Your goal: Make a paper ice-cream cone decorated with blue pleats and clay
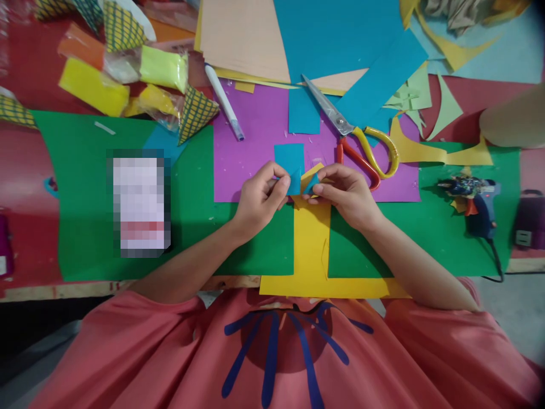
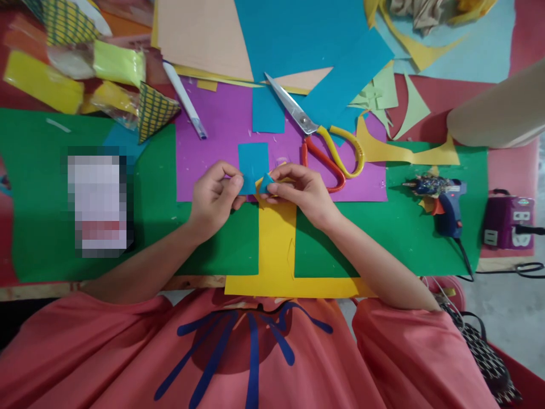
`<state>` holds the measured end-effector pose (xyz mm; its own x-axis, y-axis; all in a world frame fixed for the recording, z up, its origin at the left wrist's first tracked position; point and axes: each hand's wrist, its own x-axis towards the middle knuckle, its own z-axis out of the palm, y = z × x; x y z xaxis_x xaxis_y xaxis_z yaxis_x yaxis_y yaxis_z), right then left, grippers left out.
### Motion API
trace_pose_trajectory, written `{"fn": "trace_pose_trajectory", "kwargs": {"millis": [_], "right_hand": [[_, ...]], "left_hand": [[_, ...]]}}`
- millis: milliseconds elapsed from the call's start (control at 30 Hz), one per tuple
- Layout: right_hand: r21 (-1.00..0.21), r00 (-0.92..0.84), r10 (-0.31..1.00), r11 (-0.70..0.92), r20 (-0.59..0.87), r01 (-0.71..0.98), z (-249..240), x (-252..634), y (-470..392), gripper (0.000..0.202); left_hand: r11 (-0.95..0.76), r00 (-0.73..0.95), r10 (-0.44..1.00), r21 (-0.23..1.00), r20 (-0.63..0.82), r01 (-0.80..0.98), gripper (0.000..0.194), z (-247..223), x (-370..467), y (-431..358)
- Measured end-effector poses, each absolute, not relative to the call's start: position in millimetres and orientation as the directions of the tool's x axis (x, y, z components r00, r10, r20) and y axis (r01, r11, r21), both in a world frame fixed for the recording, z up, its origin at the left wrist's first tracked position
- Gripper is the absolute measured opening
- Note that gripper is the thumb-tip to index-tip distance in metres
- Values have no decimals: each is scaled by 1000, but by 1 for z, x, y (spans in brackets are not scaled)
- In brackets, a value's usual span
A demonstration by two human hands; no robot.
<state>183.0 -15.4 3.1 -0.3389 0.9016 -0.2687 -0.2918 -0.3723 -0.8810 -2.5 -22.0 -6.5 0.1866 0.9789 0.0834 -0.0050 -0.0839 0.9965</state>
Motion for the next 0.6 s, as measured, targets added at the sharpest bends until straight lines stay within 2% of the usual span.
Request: {"fn": "trace_pose_trajectory", "kwargs": {"millis": [333, 600], "right_hand": [[-951, -260, 929, -295, -263, -92, 10, 182, -16, 33], [-971, -245, 947, -231, -210, -60, 6, 180, -17, 31]], "left_hand": [[-53, 231, 972, 999, 51, 6, 37, -9, -4, -22], [-26, 240, 970, 999, 30, -20, 38, -6, -3, -21]]}}
